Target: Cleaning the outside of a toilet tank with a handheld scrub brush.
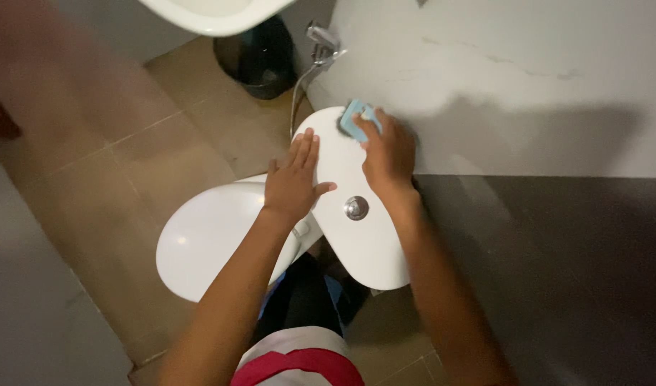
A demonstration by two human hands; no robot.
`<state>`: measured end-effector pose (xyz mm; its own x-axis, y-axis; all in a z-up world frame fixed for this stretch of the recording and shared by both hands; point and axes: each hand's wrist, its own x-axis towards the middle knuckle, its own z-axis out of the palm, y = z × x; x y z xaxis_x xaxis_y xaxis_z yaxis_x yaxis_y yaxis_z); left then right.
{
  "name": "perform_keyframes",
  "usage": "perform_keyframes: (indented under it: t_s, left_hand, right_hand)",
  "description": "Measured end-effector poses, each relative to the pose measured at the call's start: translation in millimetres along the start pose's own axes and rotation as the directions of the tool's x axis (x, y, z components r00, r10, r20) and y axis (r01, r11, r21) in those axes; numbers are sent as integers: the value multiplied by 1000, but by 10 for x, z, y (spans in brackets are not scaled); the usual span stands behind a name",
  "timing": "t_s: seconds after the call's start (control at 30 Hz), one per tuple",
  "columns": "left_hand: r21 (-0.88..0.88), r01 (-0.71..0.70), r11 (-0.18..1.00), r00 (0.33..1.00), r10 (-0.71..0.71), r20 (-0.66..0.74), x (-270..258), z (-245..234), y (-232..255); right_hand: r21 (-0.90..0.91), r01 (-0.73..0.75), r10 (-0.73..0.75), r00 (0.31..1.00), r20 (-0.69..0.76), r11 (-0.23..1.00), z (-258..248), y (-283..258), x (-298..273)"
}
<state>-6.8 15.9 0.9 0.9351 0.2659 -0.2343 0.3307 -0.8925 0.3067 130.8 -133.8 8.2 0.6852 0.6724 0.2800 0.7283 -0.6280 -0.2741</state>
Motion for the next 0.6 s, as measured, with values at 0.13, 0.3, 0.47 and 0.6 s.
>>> perform_keyframes:
  t_s: [0.13, 0.3, 0.47, 0.6]
  left_hand:
    - [24, 8, 1000, 1000, -9, 2, -5, -8, -11]
    - [-1, 10, 1000, 999, -10, 35, -48, -108, 52]
    - [15, 1, 1000, 1000, -1, 3, -34, -33, 47]
    - [28, 28, 999, 999, -29, 40, -45, -77, 72]
  right_hand:
    - [97, 17, -13, 999, -37, 995, -116, -284, 151]
    - [52, 82, -82, 997, 7, 995, -135, -380, -12]
    - [22, 164, -165, 984, 62, 986, -126, -101, -136]
    - [30, 62, -65, 994, 83, 998, -133, 19, -28]
